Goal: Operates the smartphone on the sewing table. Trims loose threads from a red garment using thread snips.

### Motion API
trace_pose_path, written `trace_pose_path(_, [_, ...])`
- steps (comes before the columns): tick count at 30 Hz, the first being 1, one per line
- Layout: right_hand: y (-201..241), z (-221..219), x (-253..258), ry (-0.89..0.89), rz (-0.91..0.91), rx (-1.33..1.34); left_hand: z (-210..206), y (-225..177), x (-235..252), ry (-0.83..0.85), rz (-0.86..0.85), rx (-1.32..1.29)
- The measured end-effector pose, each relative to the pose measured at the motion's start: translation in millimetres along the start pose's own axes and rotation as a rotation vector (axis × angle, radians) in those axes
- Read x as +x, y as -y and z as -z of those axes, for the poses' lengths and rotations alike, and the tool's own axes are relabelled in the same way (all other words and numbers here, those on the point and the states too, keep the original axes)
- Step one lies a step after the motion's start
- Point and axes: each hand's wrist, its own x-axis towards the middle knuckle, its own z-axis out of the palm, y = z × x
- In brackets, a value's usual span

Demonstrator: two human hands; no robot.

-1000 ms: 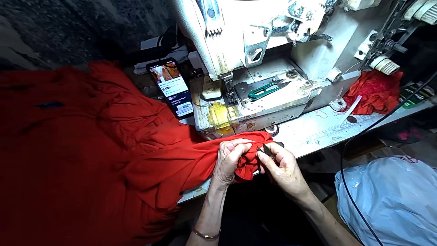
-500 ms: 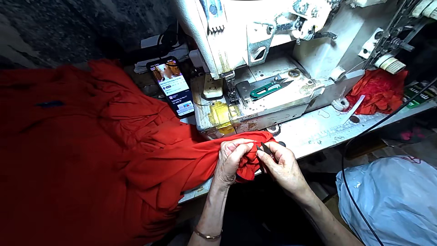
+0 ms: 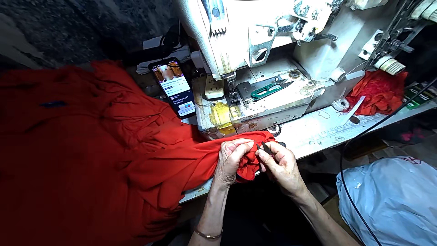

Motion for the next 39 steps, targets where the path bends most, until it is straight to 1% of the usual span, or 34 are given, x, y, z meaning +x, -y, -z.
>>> trace_pose_path(5, [2,1,2,-0.015,-0.002,-0.076,1,0,-1,0.021,-0.022,-0.005])
trace_pose_path(8, [-1,6,7,-0.025,0.121,-0.209,2,-2,-1,0.009,0.002,-0.012])
trace_pose_path(10, [2,11,10,-0.021,0.136,-0.276,3,-3,-1,0.016,0.006,-0.022])
trace_pose_path(11, [6,12,10,0.007,0.095,-0.216,3,-2,0,0.026,-0.003,-0.02])
trace_pose_path(13, [12,13,12,0.091,-0.036,0.066,4,1,1,0.04,-0.029,-0.013])
trace_pose_path(14, [12,12,14,0.112,-0.086,0.148,5,2,1,0.043,-0.042,-0.03])
trace_pose_path(17, [8,10,16,0.091,-0.09,0.127,8,4,1,0.056,-0.078,-0.105])
trace_pose_path(24, [11,14,6,0.042,-0.101,0.132,3,0,0,0.013,-0.039,-0.109])
trace_pose_path(28, [11,11,1,0.075,-0.11,0.127,2,0,0,0.012,-0.036,-0.131])
trace_pose_path(39, [12,11,1,0.069,-0.106,0.081,1,-1,0,0.005,-0.036,-0.09])
